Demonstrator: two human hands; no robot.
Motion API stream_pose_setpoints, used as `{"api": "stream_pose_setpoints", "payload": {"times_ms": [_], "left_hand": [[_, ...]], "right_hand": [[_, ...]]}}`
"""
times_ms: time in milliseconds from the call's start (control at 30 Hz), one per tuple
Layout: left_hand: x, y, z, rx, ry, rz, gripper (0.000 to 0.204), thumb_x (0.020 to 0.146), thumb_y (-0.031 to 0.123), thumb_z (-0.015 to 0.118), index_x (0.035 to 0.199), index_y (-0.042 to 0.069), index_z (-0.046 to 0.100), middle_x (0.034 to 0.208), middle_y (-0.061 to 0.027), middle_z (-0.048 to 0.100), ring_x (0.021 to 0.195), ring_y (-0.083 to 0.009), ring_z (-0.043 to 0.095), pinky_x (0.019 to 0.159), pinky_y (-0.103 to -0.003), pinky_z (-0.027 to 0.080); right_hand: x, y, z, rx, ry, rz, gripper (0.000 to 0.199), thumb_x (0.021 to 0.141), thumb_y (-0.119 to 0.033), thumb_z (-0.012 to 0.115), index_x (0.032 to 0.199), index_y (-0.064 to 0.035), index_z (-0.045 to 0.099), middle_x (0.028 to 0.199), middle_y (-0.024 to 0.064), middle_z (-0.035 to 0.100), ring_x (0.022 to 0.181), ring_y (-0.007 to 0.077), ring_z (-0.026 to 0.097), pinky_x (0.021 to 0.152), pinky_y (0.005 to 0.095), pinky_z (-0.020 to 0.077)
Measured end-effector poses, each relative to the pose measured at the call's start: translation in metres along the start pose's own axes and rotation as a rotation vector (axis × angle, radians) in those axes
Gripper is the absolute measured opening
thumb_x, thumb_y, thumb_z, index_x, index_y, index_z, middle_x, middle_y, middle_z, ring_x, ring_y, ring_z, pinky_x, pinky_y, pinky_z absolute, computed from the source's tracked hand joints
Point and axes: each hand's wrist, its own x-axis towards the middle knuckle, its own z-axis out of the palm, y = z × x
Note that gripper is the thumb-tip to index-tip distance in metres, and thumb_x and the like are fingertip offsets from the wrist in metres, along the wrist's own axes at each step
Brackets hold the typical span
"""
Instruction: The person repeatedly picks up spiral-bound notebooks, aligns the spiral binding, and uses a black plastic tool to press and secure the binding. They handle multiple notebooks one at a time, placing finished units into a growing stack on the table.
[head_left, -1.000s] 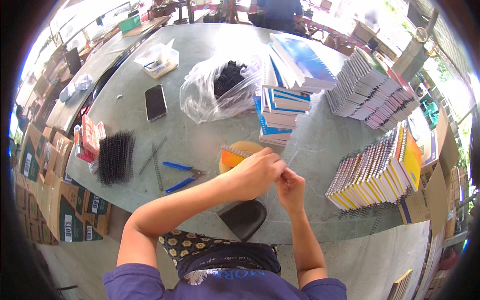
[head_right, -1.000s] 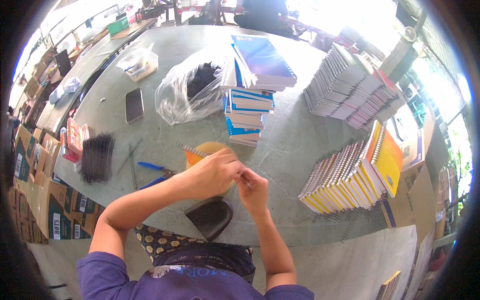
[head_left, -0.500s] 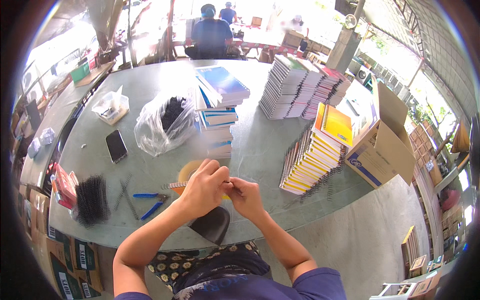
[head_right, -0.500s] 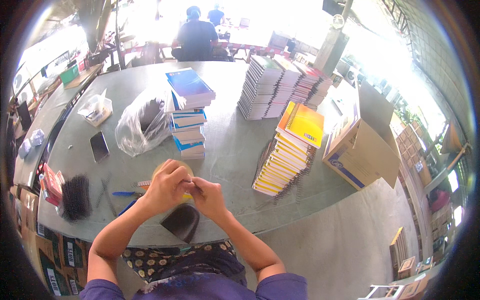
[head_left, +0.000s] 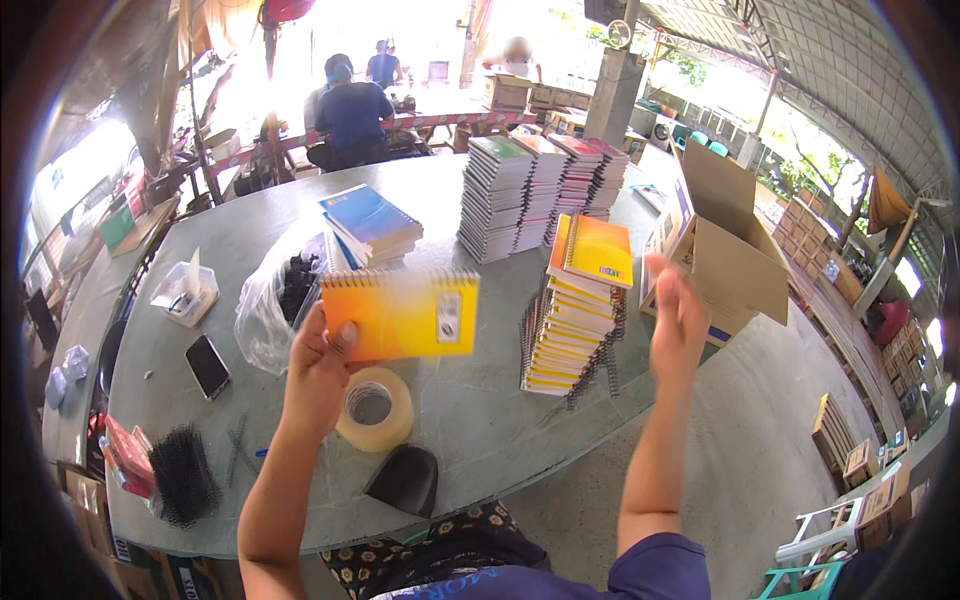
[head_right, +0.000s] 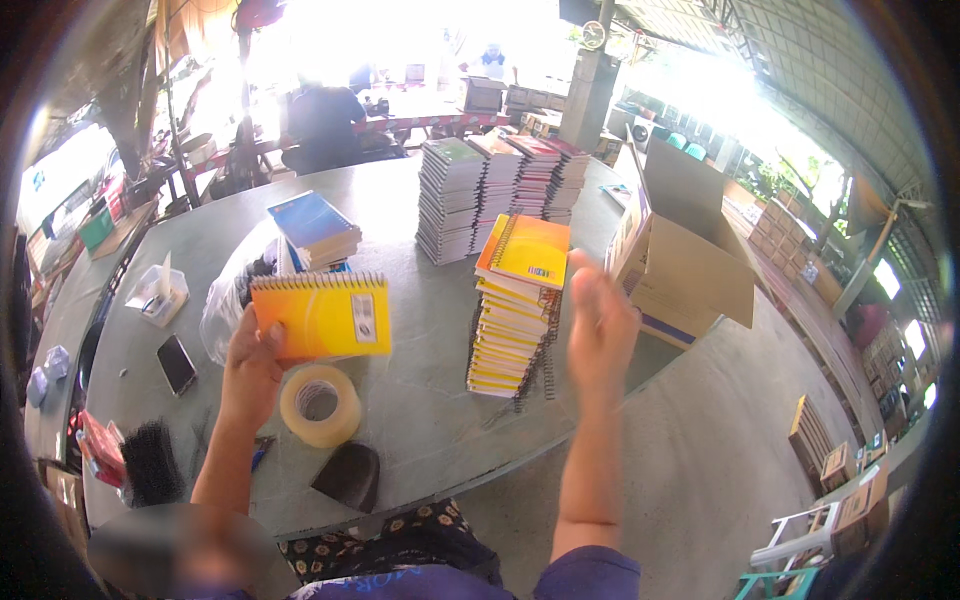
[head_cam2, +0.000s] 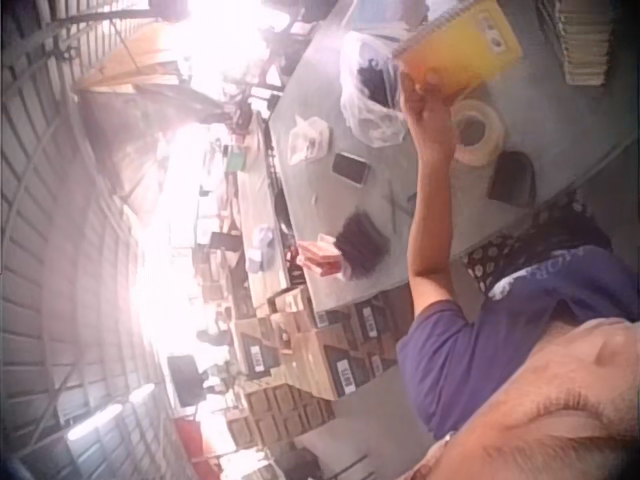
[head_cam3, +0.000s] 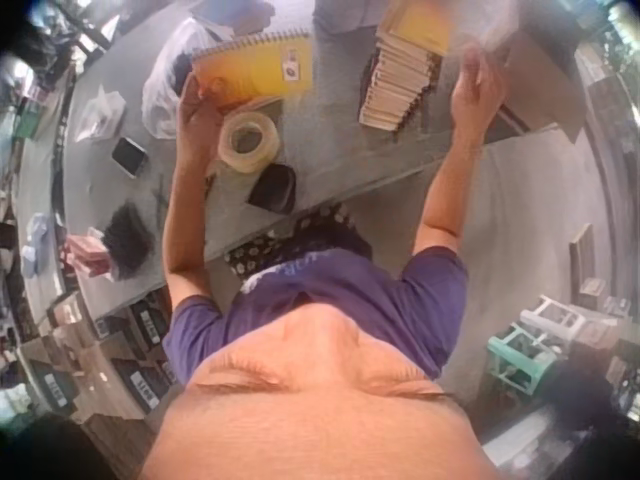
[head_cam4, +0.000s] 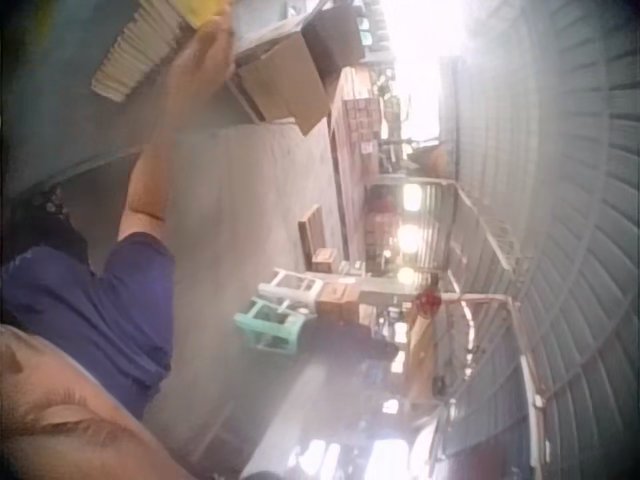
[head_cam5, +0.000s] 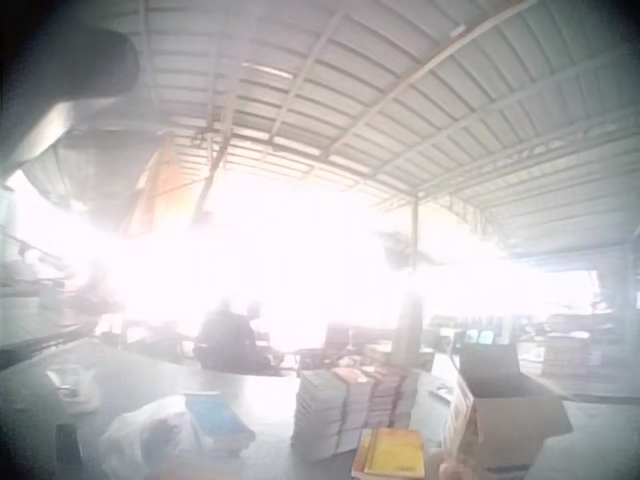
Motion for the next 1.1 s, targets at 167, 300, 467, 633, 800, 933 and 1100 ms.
{"api": "stream_pose_setpoints", "payload": {"times_ms": [167, 300, 467, 633, 800, 933, 1100], "left_hand": [[0.058, -0.001, 0.038, 0.040, 0.019, 0.098, 0.029, 0.097, 0.012, 0.044, 0.125, 0.003, 0.048, 0.113, -0.0081, 0.059, 0.100, -0.0169, 0.061, 0.086, -0.032, 0.051], [0.103, 0.010, 0.098, 0.573, -0.009, 0.526, 0.030, 0.097, 0.011, 0.044, 0.124, 0.002, 0.052, 0.121, -0.0104, 0.057, 0.108, -0.0238, 0.059, 0.091, -0.034, 0.047], [0.126, -0.040, 0.158, 1.177, -0.350, 1.023, 0.032, 0.089, 0.003, 0.043, 0.119, 0.003, 0.056, 0.120, -0.0137, 0.057, 0.116, -0.0296, 0.052, 0.104, -0.039, 0.036], [0.151, -0.041, 0.171, 0.858, -0.595, 0.554, 0.051, 0.090, 0.037, 0.052, 0.125, 0.001, 0.051, 0.127, -0.0199, 0.052, 0.122, -0.0340, 0.047, 0.107, -0.046, 0.029], [0.198, -0.092, 0.172, 0.073, -0.179, -0.220, 0.071, 0.091, 0.061, 0.035, 0.134, 0.005, 0.043, 0.136, -0.0146, 0.047, 0.125, -0.0283, 0.045, 0.105, -0.040, 0.032], [0.193, -0.111, 0.197, -0.238, -0.450, -0.568, 0.084, 0.088, 0.071, 0.026, 0.133, 0.003, 0.044, 0.135, -0.0126, 0.048, 0.119, -0.0238, 0.048, 0.100, -0.034, 0.037], [0.181, -0.097, 0.208, -0.343, -0.474, -0.594, 0.088, 0.086, 0.074, 0.025, 0.128, 0.000, 0.048, 0.128, -0.0150, 0.054, 0.108, -0.0238, 0.055, 0.095, -0.034, 0.042]], "right_hand": [[0.036, 0.054, 0.009, -0.317, -0.487, -0.053, 0.046, 0.098, -0.039, 0.041, 0.114, -0.0005, 0.062, 0.125, 0.0163, 0.057, 0.121, 0.0274, 0.050, 0.102, 0.0372, 0.0357], [0.030, 0.032, 0.033, -0.392, -0.634, -0.095, 0.051, 0.098, -0.045, 0.034, 0.120, -0.0055, 0.059, 0.135, 0.0173, 0.048, 0.131, 0.0316, 0.037, 0.110, 0.0412, 0.0232], [0.023, 0.062, 0.006, 0.151, -0.315, 0.126, 0.052, 0.097, -0.041, 0.039, 0.128, -0.0012, 0.051, 0.140, 0.0164, 0.043, 0.135, 0.0270, 0.032, 0.112, 0.0378, 0.0185], [0.030, 0.106, -0.004, 0.470, -0.136, 0.540, 0.066, 0.095, -0.045, 0.043, 0.140, 0.0023, 0.032, 0.147, 0.0144, 0.031, 0.138, 0.0230, 0.024, 0.112, 0.0352, 0.0142], [0.056, 0.116, 0.030, 0.893, -0.143, 0.805, 0.074, 0.093, -0.046, 0.048, 0.143, 0.0036, 0.024, 0.149, 0.0153, 0.027, 0.138, 0.0234, 0.024, 0.111, 0.0335, 0.0174], [0.066, 0.110, 0.051, 0.818, -0.249, 0.721, 0.081, 0.092, -0.041, 0.054, 0.146, 0.0019, 0.012, 0.152, 0.0157, 0.016, 0.138, 0.0224, 0.022, 0.109, 0.0331, 0.0214], [0.061, 0.118, 0.050, 0.915, -0.119, 0.779, 0.072, 0.094, -0.031, 0.054, 0.146, -0.0010, 0.015, 0.151, 0.0130, 0.020, 0.135, 0.0210, 0.029, 0.109, 0.0328, 0.0252]]}}
